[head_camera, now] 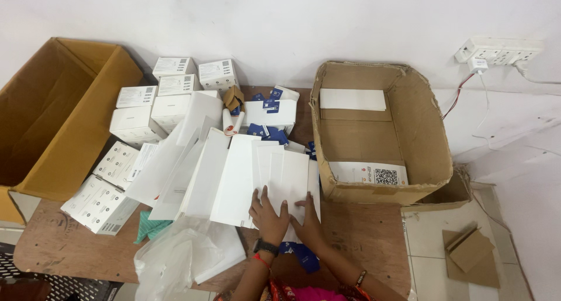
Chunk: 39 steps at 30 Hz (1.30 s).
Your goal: The person picks up white rectangular boxes from a pile on a table and places them into a larger brown cardboard box. The person handles the boxes by hand, stacking them neatly inside the larger container.
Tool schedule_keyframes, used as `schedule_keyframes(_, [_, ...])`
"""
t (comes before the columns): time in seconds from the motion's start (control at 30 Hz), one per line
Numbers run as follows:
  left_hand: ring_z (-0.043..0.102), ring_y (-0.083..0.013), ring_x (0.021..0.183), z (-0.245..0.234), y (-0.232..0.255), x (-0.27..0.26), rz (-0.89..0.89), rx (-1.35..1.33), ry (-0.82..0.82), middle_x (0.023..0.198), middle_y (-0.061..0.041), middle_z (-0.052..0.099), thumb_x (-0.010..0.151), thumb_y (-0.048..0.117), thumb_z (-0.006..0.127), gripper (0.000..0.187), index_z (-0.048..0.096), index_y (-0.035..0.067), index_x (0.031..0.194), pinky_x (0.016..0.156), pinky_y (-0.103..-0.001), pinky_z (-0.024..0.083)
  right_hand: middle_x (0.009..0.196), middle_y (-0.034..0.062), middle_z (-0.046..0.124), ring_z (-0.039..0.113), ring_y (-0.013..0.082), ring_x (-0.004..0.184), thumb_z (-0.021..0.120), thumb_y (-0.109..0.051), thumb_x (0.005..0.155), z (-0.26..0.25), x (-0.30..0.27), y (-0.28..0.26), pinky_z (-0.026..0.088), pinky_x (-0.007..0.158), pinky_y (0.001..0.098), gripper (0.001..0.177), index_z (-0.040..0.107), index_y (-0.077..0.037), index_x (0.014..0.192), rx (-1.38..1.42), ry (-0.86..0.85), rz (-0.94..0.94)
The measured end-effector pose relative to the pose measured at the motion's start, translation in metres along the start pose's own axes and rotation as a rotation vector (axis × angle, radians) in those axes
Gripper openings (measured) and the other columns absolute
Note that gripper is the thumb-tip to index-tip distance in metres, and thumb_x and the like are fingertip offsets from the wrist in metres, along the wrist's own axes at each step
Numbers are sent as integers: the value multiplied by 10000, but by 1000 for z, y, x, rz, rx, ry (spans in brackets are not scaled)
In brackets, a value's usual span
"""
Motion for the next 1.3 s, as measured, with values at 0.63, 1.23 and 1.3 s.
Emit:
schedule_keyframes(0.63, [675, -396, 1008, 59, -59, 44, -118, -127, -175, 1111, -244, 687, 960, 313, 678, 419, 645, -29, 1201, 897, -434, 554, 1628, 154, 394, 251, 318, 1562, 696, -231, 944, 5, 7, -20, 254, 1232, 458, 500, 509, -110, 1392, 144, -23, -174])
schedule_keyframes(1.23, [637, -165, 1113, -45, 146, 51, 243, -947, -237, 1232, -141, 686, 1048, 183, 571, 433, 482, -22, 1419, 938, -291, 532, 1246, 136, 648, 603, 203, 1118, 589, -178, 1030, -145, 31, -155, 531, 922, 345, 480, 441, -69, 1474, 489, 111, -137])
schedule_keyframes(1.3, [618, -175, 1091, -27, 185, 61, 341, -967, -286, 1229, -161, 672, 1058, 209, 548, 454, 463, -21, 1439, 897, -304, 523, 1173, 119, 694, 623, 173, 1009, 591, -176, 1038, -184, 47, -160, 523, 844, 336, 417, 496, -47, 1423, 482, 186, -203])
Point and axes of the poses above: each hand's wrist, its own x-axis towards the middle knuckle, its own z-axis out of the palm, y = z × x, the point moved 8 cm from there along x, towards the middle knuckle
